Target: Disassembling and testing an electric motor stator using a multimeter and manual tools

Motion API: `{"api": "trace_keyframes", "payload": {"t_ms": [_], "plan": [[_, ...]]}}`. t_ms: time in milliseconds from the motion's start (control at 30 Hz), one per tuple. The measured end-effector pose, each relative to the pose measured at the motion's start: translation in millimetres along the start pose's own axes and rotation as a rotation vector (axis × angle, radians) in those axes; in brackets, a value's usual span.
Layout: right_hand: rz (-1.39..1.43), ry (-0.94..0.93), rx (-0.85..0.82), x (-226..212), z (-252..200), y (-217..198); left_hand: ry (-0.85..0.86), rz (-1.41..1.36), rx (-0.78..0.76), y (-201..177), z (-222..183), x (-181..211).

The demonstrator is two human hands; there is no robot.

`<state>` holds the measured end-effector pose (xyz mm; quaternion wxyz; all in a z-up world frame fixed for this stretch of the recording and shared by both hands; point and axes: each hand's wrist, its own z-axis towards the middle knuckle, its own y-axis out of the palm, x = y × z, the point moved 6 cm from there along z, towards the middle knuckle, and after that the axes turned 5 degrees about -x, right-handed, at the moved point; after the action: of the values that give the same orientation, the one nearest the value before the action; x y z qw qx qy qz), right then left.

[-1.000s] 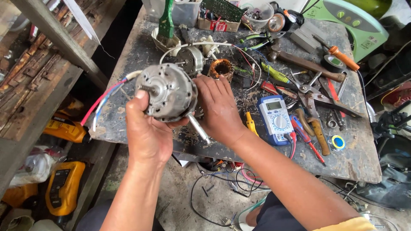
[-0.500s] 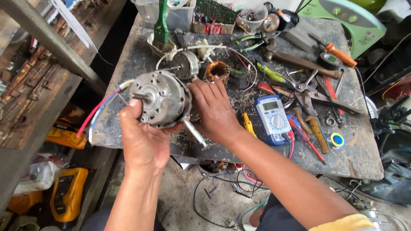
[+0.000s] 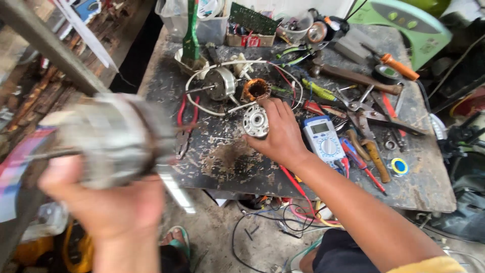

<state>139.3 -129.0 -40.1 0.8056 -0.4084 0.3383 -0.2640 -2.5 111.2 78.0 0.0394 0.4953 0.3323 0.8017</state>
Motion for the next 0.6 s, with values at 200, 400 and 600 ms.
{"api": "trace_keyframes", "payload": {"t_ms": [200,400,600], "plan": [[0.240,0.185,-0.189,-30.1,24.0,5.7,-0.136,-0.084,0.013,-5.5,10.1,-8.8],[0.180,-0.239,-0.036,-81.9,47.5,46.4,-0.250,0.172,0.113,-24.7,3.7,-49.4],[0.065,-0.092,-0.362,-92.5,60.6,87.6,-0.076,0.258,-0.053,-38.4,5.4,-71.6]]}}
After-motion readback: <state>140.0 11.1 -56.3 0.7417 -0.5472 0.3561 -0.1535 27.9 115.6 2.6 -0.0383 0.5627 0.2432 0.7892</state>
